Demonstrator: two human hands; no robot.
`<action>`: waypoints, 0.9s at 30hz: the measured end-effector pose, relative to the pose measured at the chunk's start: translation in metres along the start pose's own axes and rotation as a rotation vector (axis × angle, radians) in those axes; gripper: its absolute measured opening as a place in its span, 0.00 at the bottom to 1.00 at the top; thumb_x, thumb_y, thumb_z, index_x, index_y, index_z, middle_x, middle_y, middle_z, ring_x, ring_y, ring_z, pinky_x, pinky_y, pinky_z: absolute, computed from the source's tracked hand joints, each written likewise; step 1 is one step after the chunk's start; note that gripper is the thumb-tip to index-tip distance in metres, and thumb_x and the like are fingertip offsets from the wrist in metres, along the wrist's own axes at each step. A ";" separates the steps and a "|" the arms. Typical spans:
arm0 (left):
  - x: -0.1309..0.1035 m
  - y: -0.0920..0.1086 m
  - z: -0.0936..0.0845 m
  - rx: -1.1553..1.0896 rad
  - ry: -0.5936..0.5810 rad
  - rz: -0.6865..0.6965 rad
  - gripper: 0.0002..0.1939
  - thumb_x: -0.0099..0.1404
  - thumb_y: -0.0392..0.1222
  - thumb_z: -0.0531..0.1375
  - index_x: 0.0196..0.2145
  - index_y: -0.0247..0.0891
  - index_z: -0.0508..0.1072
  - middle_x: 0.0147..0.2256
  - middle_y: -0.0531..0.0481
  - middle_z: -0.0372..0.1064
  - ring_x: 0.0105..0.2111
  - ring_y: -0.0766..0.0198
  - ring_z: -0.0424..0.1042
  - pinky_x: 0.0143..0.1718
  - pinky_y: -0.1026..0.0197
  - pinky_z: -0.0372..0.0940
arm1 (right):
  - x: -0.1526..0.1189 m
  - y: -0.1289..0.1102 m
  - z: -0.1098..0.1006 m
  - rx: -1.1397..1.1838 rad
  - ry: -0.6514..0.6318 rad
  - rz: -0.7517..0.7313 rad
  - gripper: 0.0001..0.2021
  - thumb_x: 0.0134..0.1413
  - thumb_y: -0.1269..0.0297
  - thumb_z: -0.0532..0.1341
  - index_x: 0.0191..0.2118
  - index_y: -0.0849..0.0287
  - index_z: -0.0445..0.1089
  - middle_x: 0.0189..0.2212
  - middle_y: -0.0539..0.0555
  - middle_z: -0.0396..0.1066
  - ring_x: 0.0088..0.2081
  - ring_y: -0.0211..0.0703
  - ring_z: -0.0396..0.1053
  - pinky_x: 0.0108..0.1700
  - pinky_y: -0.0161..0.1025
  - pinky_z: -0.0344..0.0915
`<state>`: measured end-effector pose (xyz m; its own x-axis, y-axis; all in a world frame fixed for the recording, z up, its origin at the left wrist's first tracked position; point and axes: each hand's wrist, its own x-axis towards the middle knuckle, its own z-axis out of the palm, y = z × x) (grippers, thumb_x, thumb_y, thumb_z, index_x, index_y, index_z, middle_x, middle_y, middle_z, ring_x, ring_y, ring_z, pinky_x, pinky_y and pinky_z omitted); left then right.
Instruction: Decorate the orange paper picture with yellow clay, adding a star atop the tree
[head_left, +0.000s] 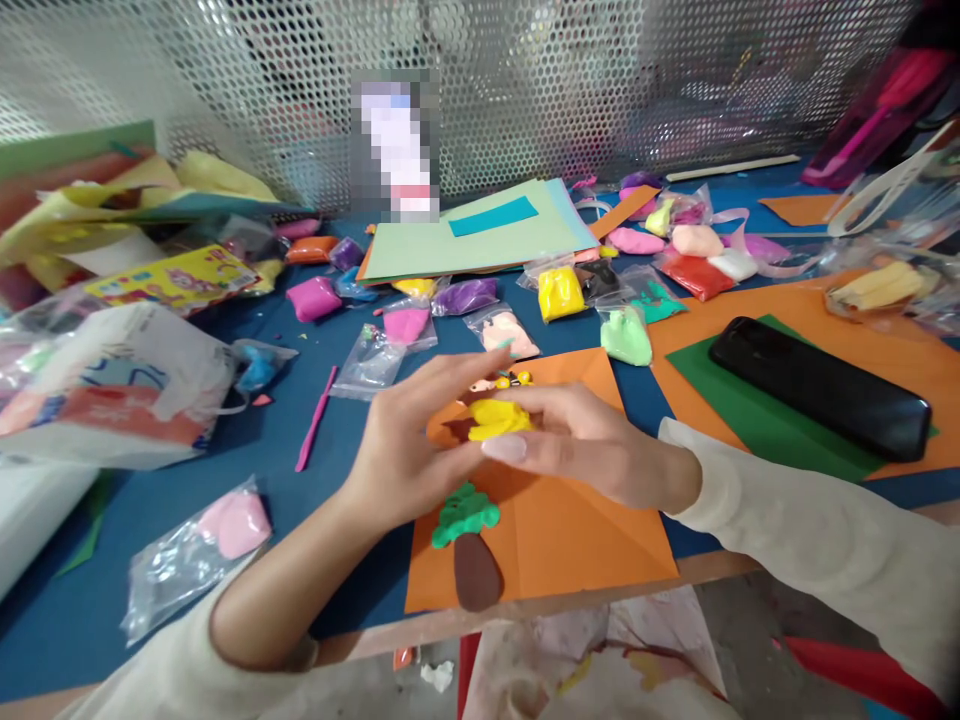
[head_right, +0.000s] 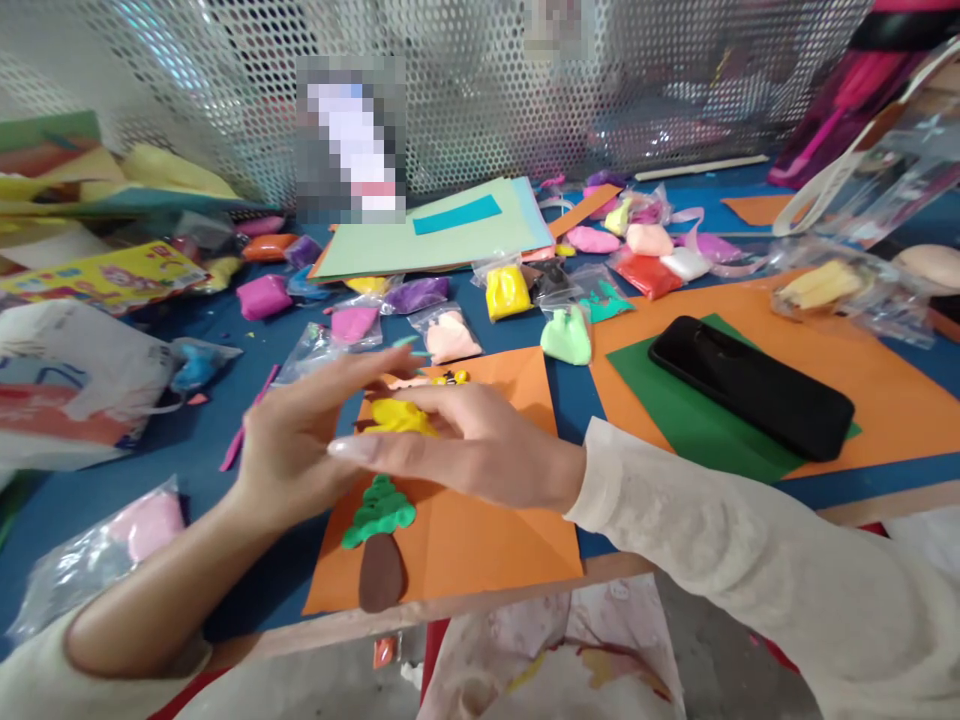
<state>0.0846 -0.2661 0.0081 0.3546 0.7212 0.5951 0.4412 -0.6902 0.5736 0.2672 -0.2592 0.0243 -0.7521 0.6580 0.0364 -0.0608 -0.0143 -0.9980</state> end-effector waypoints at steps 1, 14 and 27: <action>0.001 0.002 0.001 0.011 -0.045 0.030 0.22 0.59 0.44 0.62 0.52 0.42 0.69 0.45 0.44 0.73 0.42 0.59 0.74 0.40 0.61 0.71 | 0.000 0.000 -0.001 -0.085 -0.024 0.003 0.14 0.55 0.56 0.59 0.40 0.63 0.69 0.38 0.54 0.71 0.43 0.45 0.69 0.44 0.40 0.67; 0.001 0.000 -0.009 0.087 0.206 -0.140 0.05 0.62 0.40 0.60 0.34 0.47 0.77 0.31 0.58 0.77 0.27 0.67 0.74 0.26 0.66 0.69 | -0.004 0.004 0.011 -0.016 -0.229 0.131 0.15 0.61 0.61 0.53 0.34 0.65 0.74 0.34 0.56 0.76 0.43 0.39 0.72 0.50 0.36 0.66; -0.003 0.011 0.001 -0.032 0.104 -0.053 0.15 0.63 0.41 0.59 0.48 0.47 0.71 0.37 0.49 0.69 0.34 0.65 0.68 0.32 0.63 0.66 | 0.006 0.007 -0.002 -0.058 0.028 0.025 0.10 0.53 0.59 0.63 0.30 0.62 0.71 0.29 0.50 0.73 0.36 0.41 0.72 0.42 0.38 0.69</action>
<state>0.0898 -0.2757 0.0120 0.2427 0.7481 0.6176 0.4301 -0.6536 0.6228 0.2632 -0.2542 0.0172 -0.7345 0.6786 0.0109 -0.0038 0.0120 -0.9999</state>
